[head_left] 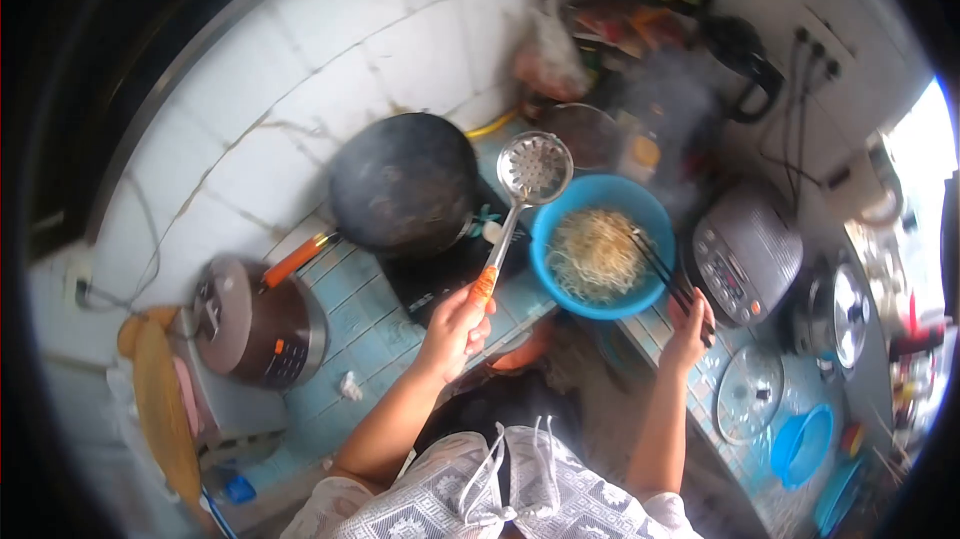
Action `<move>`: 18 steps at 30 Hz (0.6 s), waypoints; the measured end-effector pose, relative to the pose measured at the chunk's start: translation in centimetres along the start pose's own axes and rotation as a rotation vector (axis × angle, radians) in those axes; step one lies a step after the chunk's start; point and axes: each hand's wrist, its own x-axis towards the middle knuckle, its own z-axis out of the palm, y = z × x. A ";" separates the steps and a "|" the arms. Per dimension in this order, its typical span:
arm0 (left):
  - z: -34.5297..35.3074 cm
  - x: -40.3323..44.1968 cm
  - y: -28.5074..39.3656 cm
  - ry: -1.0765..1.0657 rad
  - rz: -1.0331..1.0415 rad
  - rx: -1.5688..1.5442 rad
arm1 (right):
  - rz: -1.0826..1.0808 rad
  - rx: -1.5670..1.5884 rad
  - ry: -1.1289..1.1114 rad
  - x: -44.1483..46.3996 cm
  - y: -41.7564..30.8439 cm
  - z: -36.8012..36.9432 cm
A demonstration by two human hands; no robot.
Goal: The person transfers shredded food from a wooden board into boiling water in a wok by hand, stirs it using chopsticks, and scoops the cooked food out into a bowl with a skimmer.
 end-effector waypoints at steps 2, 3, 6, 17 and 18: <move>-1.2 -2.2 1.6 0.040 0.067 0.001 | -0.002 0.044 -0.090 0.0 -0.3 1.8; -1.7 -3.5 2.4 0.067 0.127 0.013 | -0.015 0.042 -0.141 -0.1 -0.6 3.2; -4.3 -5.9 3.9 0.195 0.308 0.181 | -0.073 0.022 -0.273 -0.8 -1.8 7.6; -7.7 -6.8 2.8 0.385 0.393 -0.097 | -0.261 -0.362 -1.009 -7.7 -1.7 26.3; -8.1 -7.0 2.7 0.391 0.402 -0.132 | -0.356 -0.316 -1.014 -8.6 -1.1 26.4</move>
